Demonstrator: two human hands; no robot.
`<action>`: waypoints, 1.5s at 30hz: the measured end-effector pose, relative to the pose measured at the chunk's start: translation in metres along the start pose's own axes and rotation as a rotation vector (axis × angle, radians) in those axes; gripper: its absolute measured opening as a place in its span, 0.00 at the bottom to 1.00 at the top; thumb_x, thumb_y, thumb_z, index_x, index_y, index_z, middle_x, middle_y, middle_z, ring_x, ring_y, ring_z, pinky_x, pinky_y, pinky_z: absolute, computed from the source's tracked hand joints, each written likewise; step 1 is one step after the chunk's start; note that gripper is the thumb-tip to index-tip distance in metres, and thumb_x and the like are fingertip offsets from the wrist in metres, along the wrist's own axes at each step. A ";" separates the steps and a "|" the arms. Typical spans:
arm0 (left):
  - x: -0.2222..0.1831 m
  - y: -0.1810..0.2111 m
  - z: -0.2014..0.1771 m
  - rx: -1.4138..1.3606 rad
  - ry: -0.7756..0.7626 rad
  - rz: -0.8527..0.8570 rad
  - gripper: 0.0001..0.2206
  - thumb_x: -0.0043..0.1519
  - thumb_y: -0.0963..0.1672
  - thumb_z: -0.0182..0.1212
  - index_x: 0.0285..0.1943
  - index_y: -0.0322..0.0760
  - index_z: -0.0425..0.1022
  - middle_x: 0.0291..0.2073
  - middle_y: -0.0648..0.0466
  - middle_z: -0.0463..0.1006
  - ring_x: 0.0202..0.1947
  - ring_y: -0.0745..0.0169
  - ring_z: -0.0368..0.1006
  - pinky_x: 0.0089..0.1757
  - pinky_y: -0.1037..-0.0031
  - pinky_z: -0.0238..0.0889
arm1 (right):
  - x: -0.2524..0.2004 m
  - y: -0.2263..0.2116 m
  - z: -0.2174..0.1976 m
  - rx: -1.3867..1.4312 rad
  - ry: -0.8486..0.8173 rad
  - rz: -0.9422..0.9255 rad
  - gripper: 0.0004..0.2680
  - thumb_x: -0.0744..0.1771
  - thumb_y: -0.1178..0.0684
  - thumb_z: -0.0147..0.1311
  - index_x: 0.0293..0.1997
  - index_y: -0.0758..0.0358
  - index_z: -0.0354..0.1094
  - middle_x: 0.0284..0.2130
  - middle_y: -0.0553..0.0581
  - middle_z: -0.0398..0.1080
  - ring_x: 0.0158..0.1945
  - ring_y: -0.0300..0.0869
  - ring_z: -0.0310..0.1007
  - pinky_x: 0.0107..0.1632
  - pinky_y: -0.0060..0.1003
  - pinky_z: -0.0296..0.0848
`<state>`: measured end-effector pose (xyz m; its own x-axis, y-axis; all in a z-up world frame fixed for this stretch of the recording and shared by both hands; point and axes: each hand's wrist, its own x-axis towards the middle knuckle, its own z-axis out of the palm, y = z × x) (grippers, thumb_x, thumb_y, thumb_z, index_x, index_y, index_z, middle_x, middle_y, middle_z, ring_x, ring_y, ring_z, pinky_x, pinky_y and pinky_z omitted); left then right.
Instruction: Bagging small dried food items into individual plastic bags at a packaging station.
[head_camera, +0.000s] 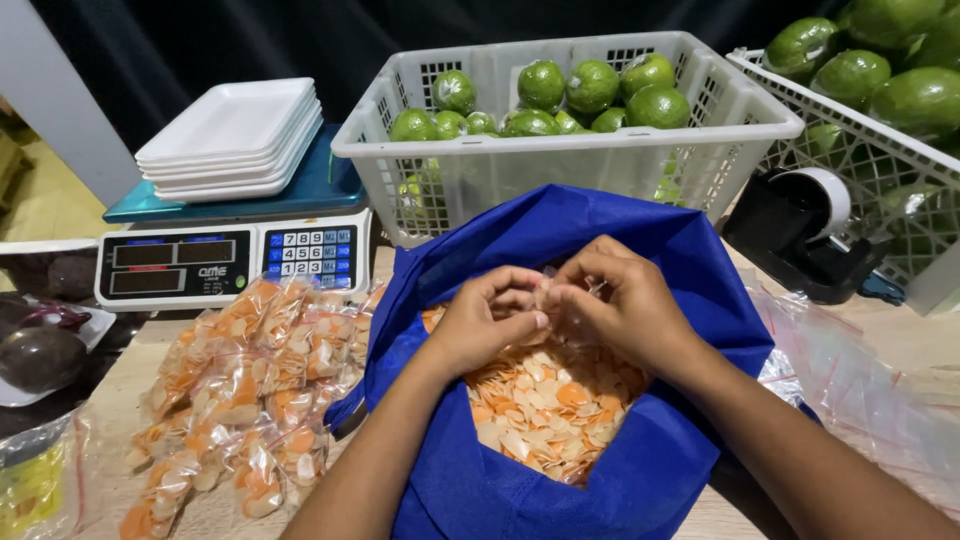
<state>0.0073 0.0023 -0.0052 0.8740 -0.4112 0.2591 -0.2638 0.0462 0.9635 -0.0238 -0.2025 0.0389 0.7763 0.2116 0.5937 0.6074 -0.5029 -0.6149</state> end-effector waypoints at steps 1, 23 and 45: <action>0.001 -0.003 -0.001 0.000 -0.001 -0.001 0.21 0.54 0.39 0.70 0.58 0.36 0.75 0.36 0.49 0.82 0.35 0.64 0.78 0.38 0.73 0.77 | 0.001 -0.001 -0.002 0.000 0.001 0.001 0.02 0.63 0.55 0.64 0.34 0.56 0.79 0.28 0.56 0.69 0.34 0.46 0.74 0.35 0.39 0.75; 0.010 -0.011 0.000 -0.081 0.088 0.055 0.12 0.65 0.46 0.59 0.53 0.37 0.75 0.37 0.49 0.81 0.33 0.67 0.77 0.33 0.75 0.73 | 0.000 0.000 0.004 0.116 -0.069 0.226 0.07 0.66 0.56 0.58 0.48 0.60 0.74 0.39 0.52 0.78 0.41 0.35 0.75 0.45 0.31 0.73; -0.120 0.173 -0.092 0.076 0.681 0.016 0.24 0.50 0.45 0.68 0.59 0.40 0.78 0.47 0.51 0.83 0.43 0.61 0.78 0.40 0.72 0.76 | -0.011 0.044 0.034 0.240 0.008 0.217 0.12 0.69 0.64 0.53 0.61 0.68 0.69 0.44 0.62 0.72 0.45 0.42 0.70 0.39 0.34 0.66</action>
<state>-0.1053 0.1438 0.1365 0.9249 0.2542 0.2828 -0.2855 -0.0271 0.9580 0.0001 -0.1989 -0.0122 0.8915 0.1141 0.4383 0.4505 -0.3236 -0.8321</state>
